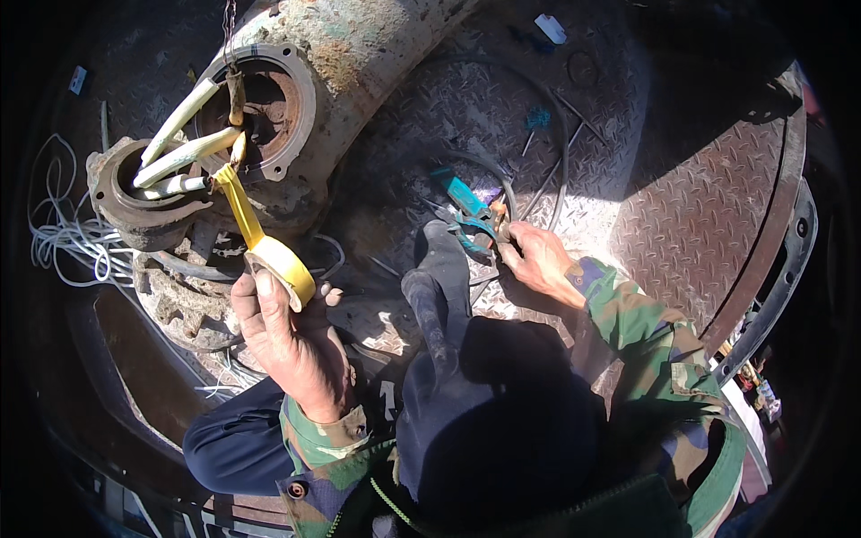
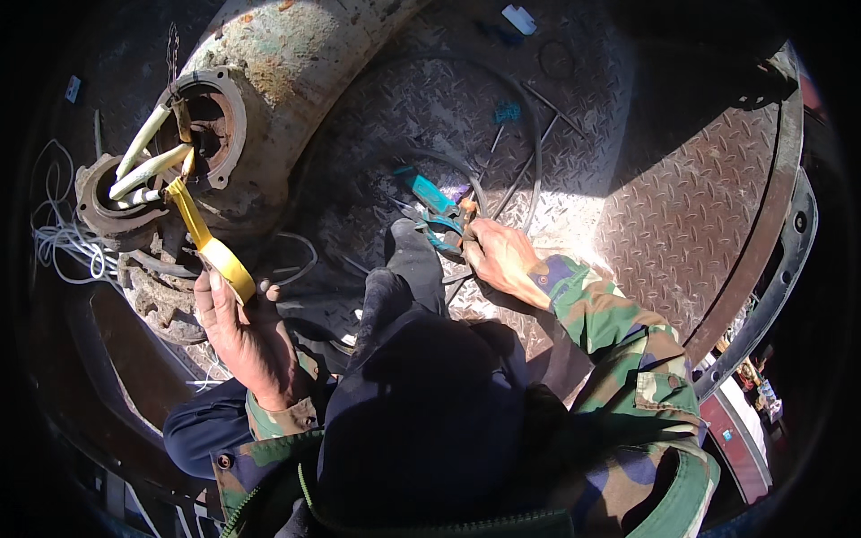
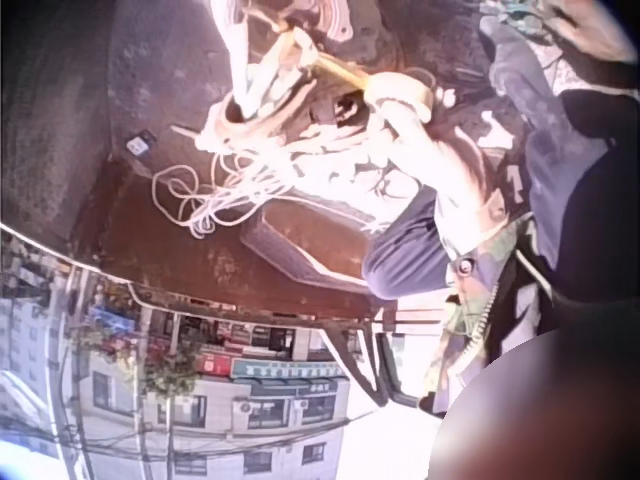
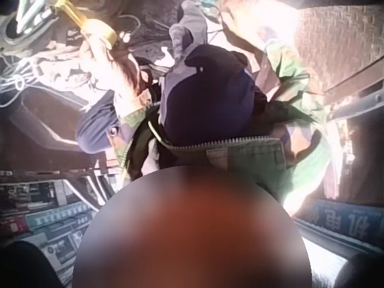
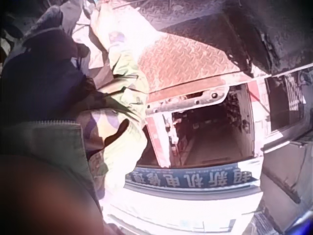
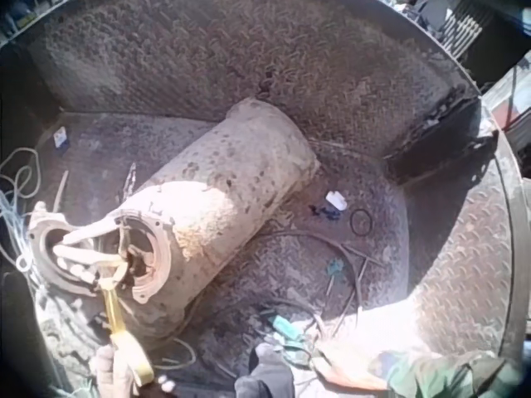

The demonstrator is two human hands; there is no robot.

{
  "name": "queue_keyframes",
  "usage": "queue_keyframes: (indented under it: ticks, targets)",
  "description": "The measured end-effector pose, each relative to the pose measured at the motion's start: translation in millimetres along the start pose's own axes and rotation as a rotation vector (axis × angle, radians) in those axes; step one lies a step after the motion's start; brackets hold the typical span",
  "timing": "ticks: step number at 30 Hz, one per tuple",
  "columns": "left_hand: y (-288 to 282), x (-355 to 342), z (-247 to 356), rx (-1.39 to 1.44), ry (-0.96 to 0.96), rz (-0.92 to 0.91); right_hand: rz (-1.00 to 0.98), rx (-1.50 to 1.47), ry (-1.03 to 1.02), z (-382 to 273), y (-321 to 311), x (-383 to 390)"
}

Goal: The person works on a dirty cylindrical electrical component, using pliers to strip and adjust wires, then wraps the connections with yellow tape. The person handles the component and wires throughout, occasionally repositioning the object to access different sides.

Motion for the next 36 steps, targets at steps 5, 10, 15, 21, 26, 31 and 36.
queue_keyframes:
  ticks: [5, 10, 15, 21, 26, 31, 36]
  targets:
    - [-0.9, -2.2, -6.1, 0.082, -0.037, -0.063, -0.155, -0.271, -0.076, -58.2, 37.4, -25.3]
    - [1.3, -6.6, -1.1, 0.113, -0.075, -0.108, -0.504, 0.19, -0.404, -124.9, 95.2, -77.5]
    - [-18.9, -13.0, -10.1, 0.049, -0.067, -0.056, -0.571, 0.254, -0.388, -133.0, 132.8, -73.2]
    - [-7.8, -10.5, -7.9, 0.102, -0.116, -0.121, -0.505, 0.112, -0.24, -127.4, 135.9, -64.1]
    - [3.2, -13.6, -11.3, 0.085, -0.113, -0.143, -0.143, -0.278, -0.04, -115.9, 43.2, -61.9]
    - [-2.1, -12.6, -7.0, 0.133, -0.054, -0.109, 0.275, -0.446, 0.146, -88.9, -66.3, -64.4]
    - [-9.5, -13.7, -17.1, 0.045, -0.023, -0.071, 0.495, -0.326, 0.077, -11.8, -34.6, -76.2]
Point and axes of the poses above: each hand's wrist, its own x-axis away from the middle knuckle, its own y-axis out of the palm, z = x × y, the point moved 3 cm from there along -x, towards the middle knuckle, and after that the axes turned 4 degrees about x, right-handed, at the moved point
